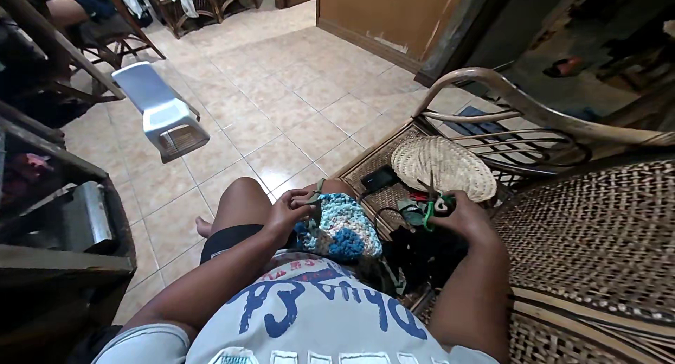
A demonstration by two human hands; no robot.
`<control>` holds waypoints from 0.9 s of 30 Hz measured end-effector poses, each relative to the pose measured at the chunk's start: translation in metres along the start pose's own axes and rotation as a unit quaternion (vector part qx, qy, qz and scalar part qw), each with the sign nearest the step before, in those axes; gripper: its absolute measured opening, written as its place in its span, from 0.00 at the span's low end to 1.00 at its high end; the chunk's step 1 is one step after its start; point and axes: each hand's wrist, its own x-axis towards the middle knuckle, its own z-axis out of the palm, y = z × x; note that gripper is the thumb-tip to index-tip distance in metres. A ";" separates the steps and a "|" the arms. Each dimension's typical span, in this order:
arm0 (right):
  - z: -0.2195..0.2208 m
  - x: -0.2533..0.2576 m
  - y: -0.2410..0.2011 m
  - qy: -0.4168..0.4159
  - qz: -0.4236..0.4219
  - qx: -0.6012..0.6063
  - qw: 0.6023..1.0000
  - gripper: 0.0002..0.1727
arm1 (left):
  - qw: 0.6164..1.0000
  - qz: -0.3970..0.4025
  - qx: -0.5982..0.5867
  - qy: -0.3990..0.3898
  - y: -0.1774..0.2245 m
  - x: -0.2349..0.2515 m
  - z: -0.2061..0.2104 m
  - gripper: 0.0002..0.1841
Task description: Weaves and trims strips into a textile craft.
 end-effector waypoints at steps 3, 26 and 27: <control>0.005 -0.004 -0.012 0.102 -0.032 0.094 0.990 0.35 | 1.000 -0.001 -0.010 -0.001 -0.002 0.001 0.001 0.25; 0.107 -0.058 -0.170 -0.048 -0.205 0.478 0.853 0.25 | 0.991 0.109 0.060 -0.044 -0.008 -0.005 0.003 0.21; 0.108 -0.058 -0.170 -0.046 -0.208 0.479 0.852 0.25 | 0.992 0.105 0.048 -0.048 -0.008 -0.006 0.003 0.18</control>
